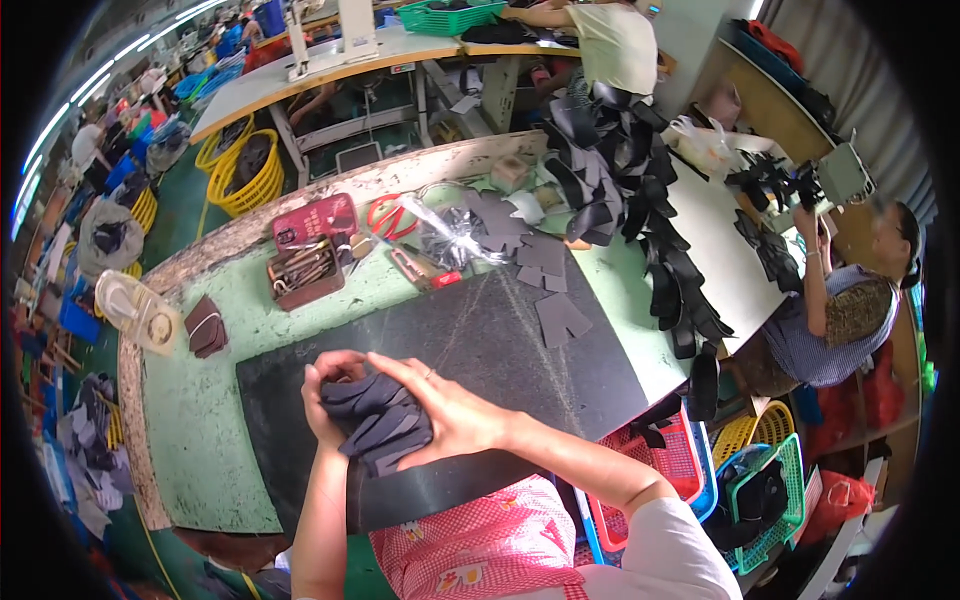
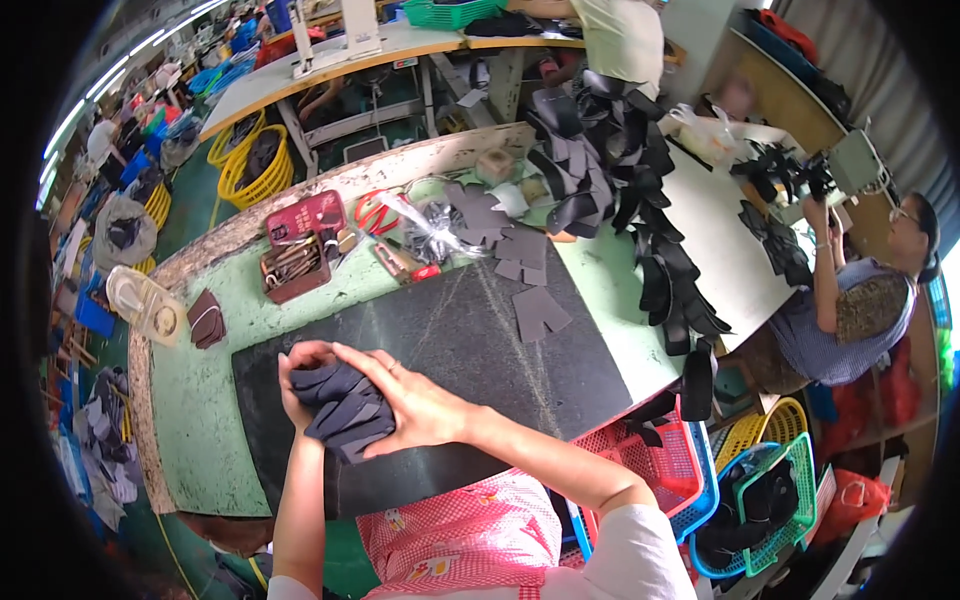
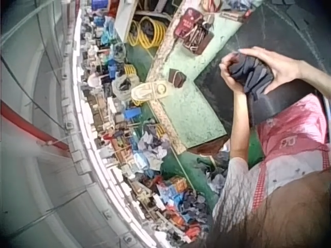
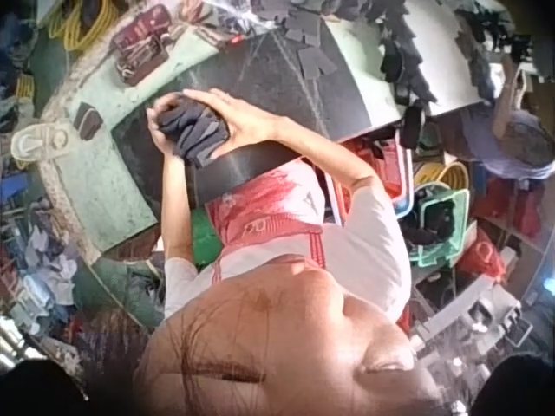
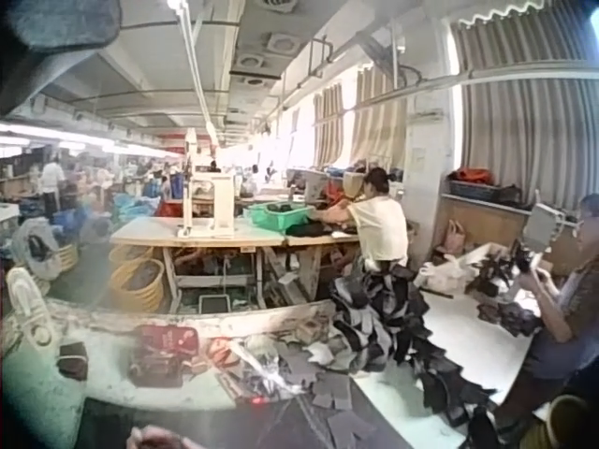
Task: Sorting, inspecting, and stacking black fabric shoe upper components at a factory workbench.
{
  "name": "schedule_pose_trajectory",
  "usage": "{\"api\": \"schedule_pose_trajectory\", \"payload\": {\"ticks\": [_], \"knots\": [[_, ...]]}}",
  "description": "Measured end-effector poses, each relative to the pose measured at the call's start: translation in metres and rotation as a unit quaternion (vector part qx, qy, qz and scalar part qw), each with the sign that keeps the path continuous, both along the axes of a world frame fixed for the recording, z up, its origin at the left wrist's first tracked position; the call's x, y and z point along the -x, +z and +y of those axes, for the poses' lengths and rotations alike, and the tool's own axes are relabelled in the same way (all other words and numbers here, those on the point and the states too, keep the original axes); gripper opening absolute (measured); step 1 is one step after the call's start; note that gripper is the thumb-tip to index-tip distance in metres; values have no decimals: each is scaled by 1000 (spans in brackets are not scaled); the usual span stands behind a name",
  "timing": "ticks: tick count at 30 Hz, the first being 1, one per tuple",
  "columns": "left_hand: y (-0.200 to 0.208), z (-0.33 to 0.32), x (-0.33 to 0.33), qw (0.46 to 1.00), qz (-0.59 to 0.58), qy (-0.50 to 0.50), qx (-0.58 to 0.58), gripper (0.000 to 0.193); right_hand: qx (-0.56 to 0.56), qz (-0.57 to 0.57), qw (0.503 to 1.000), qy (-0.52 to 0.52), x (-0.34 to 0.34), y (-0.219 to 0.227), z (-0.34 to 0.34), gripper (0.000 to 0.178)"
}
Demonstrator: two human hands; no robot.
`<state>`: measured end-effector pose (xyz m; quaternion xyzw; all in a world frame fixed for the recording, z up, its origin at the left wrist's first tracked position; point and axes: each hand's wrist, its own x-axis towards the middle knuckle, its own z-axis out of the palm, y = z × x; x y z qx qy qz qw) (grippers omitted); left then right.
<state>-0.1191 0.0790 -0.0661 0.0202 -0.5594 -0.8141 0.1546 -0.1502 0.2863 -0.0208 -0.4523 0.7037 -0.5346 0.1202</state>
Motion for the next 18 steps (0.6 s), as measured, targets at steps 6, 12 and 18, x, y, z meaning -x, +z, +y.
{"api": "schedule_pose_trajectory", "payload": {"ticks": [6, 12, 18], "knots": [[6, -4, 9, 994, -34, -22, 97, 53, 83, -169, 982, 28, -1, -11, 1, 117], [56, 38, 29, 962, -192, -177, -85, 62, 132, -287, 945, -83, 3, -12, 71, 109], [19, 80, 52, 975, -94, -186, 76, 42, 142, -287, 879, -353, 29, 3, 248, 91]]}}
